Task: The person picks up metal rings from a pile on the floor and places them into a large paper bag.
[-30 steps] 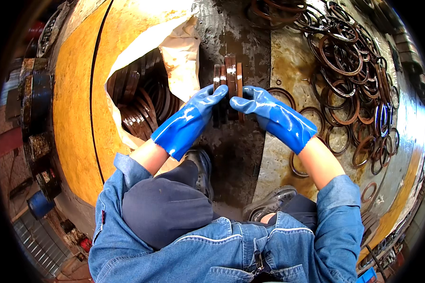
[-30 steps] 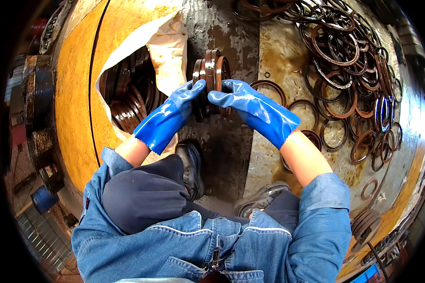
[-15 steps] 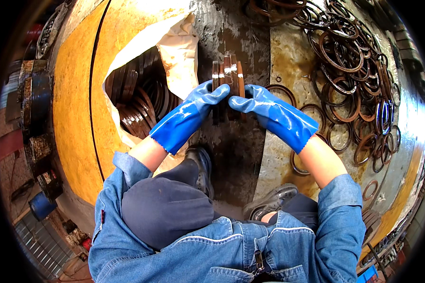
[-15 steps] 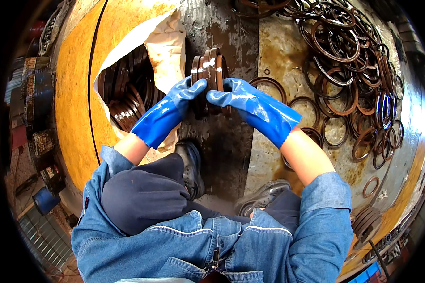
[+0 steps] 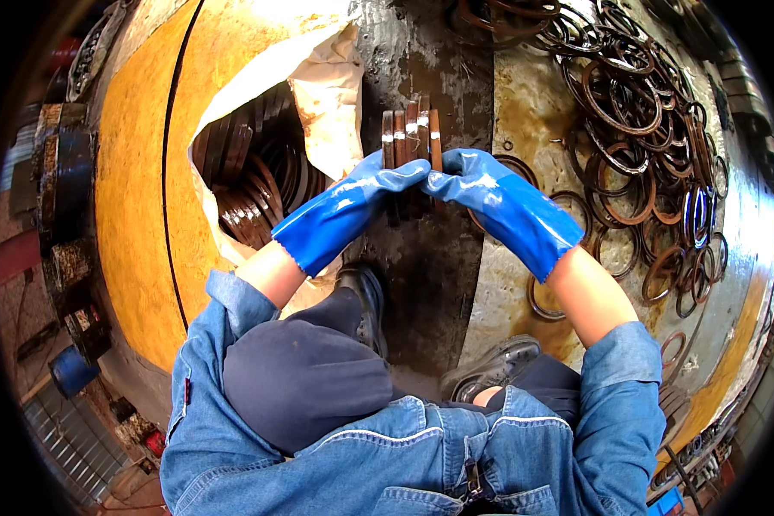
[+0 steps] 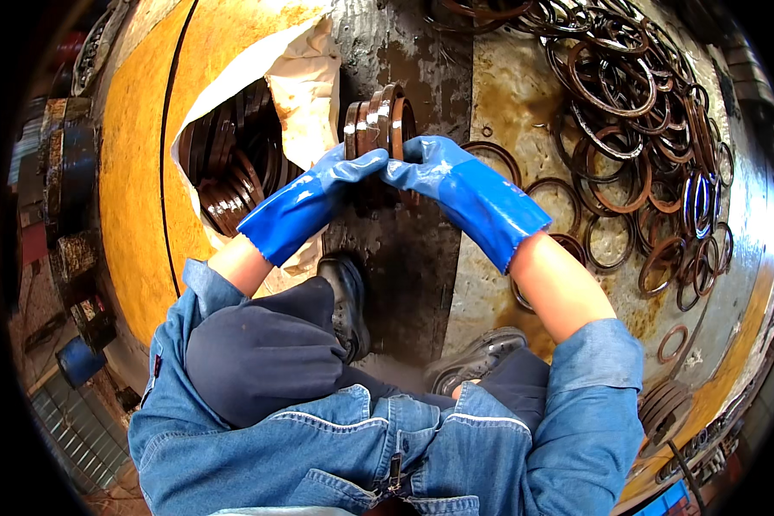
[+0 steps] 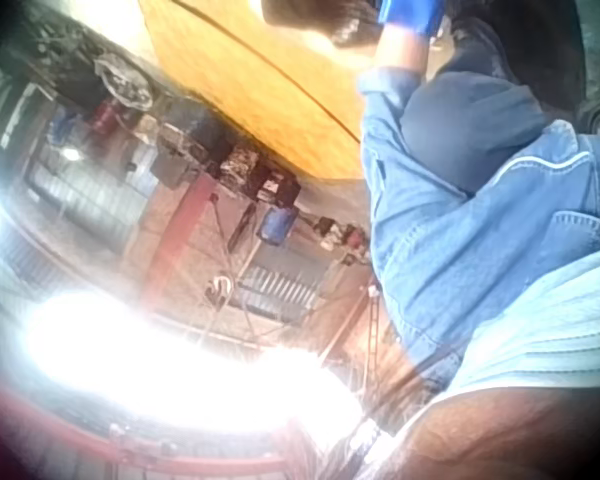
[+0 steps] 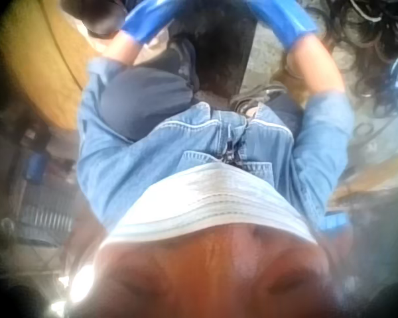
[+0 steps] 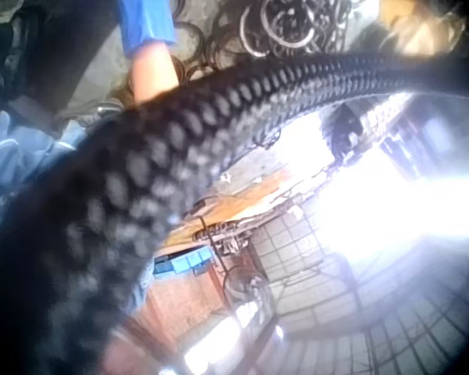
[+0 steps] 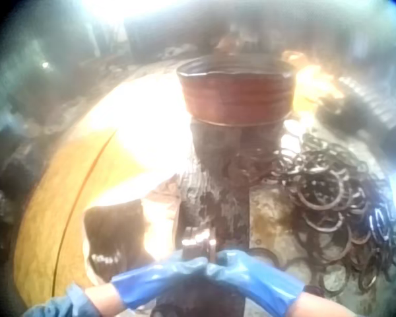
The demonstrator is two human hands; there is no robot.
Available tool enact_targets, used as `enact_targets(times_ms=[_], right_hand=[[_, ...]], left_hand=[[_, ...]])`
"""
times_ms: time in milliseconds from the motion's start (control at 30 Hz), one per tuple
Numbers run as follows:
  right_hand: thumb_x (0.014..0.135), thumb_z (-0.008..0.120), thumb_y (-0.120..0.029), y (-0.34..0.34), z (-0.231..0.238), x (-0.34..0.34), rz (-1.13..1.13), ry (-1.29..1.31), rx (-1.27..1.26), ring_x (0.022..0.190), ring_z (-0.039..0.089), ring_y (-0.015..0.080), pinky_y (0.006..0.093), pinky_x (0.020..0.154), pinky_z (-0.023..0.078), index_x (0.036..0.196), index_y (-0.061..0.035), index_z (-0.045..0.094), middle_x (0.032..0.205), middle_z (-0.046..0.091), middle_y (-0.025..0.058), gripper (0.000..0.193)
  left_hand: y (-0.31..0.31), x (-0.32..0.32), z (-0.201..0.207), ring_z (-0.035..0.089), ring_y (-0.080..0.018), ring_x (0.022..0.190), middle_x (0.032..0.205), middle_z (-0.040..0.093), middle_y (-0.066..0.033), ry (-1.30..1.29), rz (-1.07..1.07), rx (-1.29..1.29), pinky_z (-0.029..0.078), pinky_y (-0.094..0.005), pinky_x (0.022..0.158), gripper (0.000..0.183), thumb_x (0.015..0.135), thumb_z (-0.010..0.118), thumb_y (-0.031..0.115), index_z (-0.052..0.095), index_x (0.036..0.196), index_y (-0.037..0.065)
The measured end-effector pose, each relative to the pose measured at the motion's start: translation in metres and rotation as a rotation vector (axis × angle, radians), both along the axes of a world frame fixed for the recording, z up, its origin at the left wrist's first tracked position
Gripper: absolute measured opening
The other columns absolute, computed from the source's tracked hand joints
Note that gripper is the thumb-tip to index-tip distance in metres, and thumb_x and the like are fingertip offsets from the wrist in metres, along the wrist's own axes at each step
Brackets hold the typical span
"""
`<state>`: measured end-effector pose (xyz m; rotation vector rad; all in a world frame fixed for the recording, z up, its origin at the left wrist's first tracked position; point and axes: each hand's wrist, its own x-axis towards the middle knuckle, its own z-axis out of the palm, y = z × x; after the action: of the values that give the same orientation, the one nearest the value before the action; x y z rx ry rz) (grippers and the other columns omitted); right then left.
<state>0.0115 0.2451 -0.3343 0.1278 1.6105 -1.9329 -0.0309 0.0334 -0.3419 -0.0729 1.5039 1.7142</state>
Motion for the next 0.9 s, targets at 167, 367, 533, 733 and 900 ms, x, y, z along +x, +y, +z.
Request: enact_targets(times_ms=[167,367,533,733,900], right_hand=[[0.091,0.076,-0.036,0.007,0.032,0.000,0.092,-0.062,0.167,0.092,0.058,0.0104,0.0299,0.088,0.044,0.111,0.0002,0.072,0.097,0.069,0.0025,0.042],[0.094,0.067,-0.049,0.071,0.082,0.016,0.158,-0.042,0.260,0.102,0.061,0.0146,0.0309,0.096,0.044,0.119,-0.0003,0.069,0.103,0.071,0.0078,0.054],[0.095,0.067,-0.047,0.049,0.074,0.019,0.145,-0.023,0.354,0.095,0.060,0.0136,0.0298,0.092,0.046,0.110,-0.0010,0.070,0.100,0.068,0.0040,0.048],[0.090,0.077,-0.031,0.012,0.026,0.009,0.002,-0.022,0.099,0.087,0.060,0.0121,0.0311,0.081,0.048,0.109,-0.0004,0.071,0.095,0.069,0.0038,0.036],[0.088,0.078,-0.028,-0.005,0.036,0.004,0.029,0.034,-0.036,0.096,0.061,0.0122,0.0307,0.089,0.046,0.116,-0.0005,0.071,0.103,0.071,0.0051,0.040]], left_hand=[[-0.005,-0.001,0.006,0.066,-0.0186,0.099,0.112,0.069,-0.0064,-0.052,0.005,0.016,0.055,-0.0349,0.090,0.046,0.092,0.075,0.028,0.062,0.130,0.005],[-0.009,-0.007,-0.001,0.067,-0.0274,0.110,0.126,0.068,-0.0154,-0.231,0.039,0.181,0.057,-0.0447,0.091,0.035,0.093,0.074,0.021,0.063,0.122,0.004],[0.008,0.007,-0.007,0.066,-0.0237,0.107,0.122,0.068,-0.0116,-0.208,0.046,0.173,0.055,-0.0405,0.091,0.038,0.096,0.070,0.023,0.061,0.128,0.005],[0.003,-0.003,0.027,0.063,-0.0154,0.102,0.117,0.068,-0.0067,0.049,-0.220,-0.135,0.050,-0.0326,0.092,0.040,0.102,0.063,0.029,0.061,0.132,0.004],[-0.014,0.003,0.022,0.065,-0.0193,0.100,0.116,0.069,-0.0086,-0.095,-0.042,0.018,0.052,-0.0346,0.091,0.041,0.098,0.068,0.028,0.062,0.131,0.003]])
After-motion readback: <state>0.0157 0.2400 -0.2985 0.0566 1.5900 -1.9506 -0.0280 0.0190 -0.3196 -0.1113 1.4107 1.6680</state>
